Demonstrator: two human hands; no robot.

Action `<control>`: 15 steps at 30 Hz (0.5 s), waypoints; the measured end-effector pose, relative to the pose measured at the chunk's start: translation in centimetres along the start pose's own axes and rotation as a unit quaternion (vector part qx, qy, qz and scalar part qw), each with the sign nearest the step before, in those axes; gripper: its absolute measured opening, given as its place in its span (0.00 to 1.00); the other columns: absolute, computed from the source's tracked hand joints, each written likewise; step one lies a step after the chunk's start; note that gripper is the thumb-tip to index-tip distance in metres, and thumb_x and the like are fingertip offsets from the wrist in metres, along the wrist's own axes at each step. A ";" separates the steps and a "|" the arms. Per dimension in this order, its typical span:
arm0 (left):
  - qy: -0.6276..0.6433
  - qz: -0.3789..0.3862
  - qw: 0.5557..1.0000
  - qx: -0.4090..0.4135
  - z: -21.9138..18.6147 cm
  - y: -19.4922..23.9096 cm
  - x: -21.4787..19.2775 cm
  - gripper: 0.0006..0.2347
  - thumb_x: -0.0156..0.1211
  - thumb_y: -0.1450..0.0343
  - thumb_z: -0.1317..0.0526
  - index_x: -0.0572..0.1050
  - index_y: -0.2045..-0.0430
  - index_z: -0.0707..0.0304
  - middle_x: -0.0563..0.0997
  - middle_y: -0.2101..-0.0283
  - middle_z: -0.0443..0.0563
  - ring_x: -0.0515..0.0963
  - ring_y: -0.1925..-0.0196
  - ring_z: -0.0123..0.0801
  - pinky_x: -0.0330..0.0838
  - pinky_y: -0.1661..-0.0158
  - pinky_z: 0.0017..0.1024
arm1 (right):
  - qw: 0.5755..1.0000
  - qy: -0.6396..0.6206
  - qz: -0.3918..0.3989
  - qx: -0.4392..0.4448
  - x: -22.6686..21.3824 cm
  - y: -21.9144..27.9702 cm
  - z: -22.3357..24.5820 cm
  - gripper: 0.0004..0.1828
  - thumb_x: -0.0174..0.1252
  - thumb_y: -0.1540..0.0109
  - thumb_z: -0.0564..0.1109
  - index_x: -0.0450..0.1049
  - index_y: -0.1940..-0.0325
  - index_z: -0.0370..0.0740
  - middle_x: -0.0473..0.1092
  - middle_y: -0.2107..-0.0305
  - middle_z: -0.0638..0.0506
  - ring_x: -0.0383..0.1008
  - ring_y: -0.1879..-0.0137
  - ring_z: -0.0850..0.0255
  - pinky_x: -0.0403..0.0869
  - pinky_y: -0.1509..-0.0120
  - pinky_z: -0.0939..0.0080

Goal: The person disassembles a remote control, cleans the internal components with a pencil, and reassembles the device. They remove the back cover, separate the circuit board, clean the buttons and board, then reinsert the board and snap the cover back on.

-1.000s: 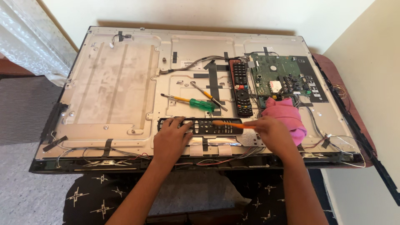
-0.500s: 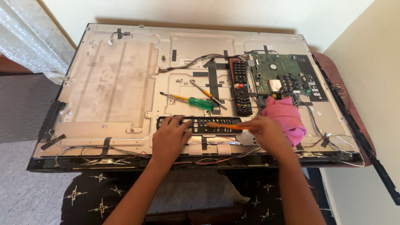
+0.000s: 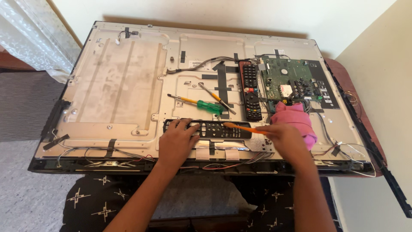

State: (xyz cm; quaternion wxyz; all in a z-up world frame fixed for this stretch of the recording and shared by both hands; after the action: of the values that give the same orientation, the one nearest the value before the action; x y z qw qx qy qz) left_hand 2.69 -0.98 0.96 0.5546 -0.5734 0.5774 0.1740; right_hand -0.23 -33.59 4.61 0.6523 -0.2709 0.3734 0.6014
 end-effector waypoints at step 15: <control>0.011 -0.009 1.000 -0.001 -0.3 -0.1 -0.5 0.13 0.68 0.36 0.54 0.83 0.57 0.47 0.81 0.48 0.45 0.77 0.44 0.43 0.78 0.55 0.38 | 0.991 -0.046 0.078 -0.097 -1.6 -0.2 -1.7 0.17 0.61 0.42 0.38 0.83 0.50 0.47 0.80 0.70 0.54 0.76 0.64 0.66 0.74 0.57 0.62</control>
State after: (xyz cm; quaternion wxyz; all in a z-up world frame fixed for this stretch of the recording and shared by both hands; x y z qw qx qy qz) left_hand 2.50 -0.99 1.48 0.5494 -0.5809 0.5779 0.1637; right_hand -0.36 -35.92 4.89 0.5903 -0.2749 0.3027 0.6959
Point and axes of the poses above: each hand's wrist, its own y-axis away from the middle knuckle, its own x-axis out of the palm, z = x × y, the point moved 3 cm from there along -y, towards the middle knuckle
